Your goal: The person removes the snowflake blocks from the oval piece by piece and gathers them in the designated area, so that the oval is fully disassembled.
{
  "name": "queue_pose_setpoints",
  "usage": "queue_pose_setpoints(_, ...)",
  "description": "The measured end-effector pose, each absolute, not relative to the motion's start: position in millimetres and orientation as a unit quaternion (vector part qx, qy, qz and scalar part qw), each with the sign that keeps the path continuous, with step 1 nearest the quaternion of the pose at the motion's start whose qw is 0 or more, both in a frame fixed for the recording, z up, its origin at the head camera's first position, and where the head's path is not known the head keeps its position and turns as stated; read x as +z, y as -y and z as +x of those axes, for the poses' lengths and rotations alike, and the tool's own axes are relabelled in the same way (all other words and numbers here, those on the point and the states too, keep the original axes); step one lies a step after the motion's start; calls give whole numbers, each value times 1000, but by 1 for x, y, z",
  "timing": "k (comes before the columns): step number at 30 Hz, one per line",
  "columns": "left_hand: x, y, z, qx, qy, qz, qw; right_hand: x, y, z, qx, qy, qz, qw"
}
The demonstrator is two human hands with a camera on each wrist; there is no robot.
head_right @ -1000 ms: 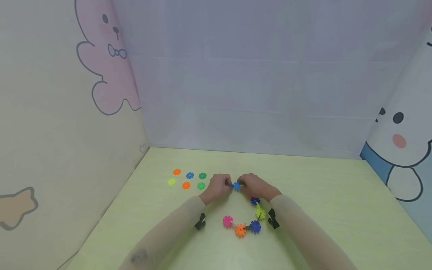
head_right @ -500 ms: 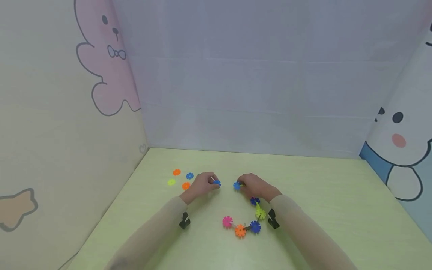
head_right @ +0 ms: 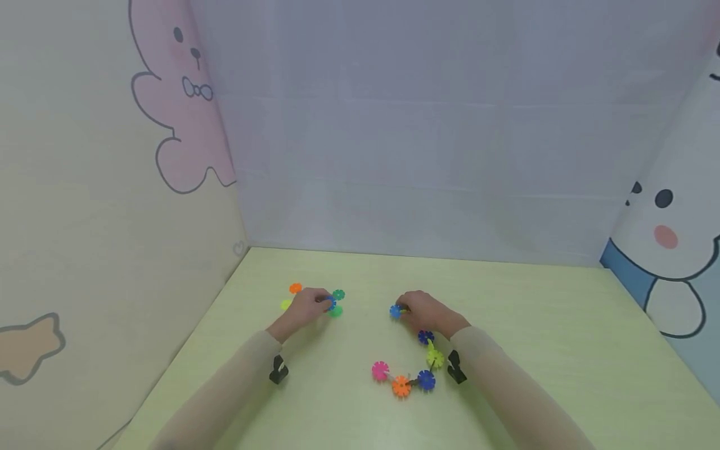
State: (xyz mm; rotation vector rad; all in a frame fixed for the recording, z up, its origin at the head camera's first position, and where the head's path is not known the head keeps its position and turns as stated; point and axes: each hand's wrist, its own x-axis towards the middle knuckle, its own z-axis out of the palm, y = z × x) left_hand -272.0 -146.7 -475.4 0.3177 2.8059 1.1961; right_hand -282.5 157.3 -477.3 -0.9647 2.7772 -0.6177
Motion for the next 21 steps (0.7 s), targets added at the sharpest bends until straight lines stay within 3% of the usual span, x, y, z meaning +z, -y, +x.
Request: queue_pose_setpoints(21, -484, 203, -262, 346, -936, 47, 47, -475, -158, -279, -220, -919, -318, 72)
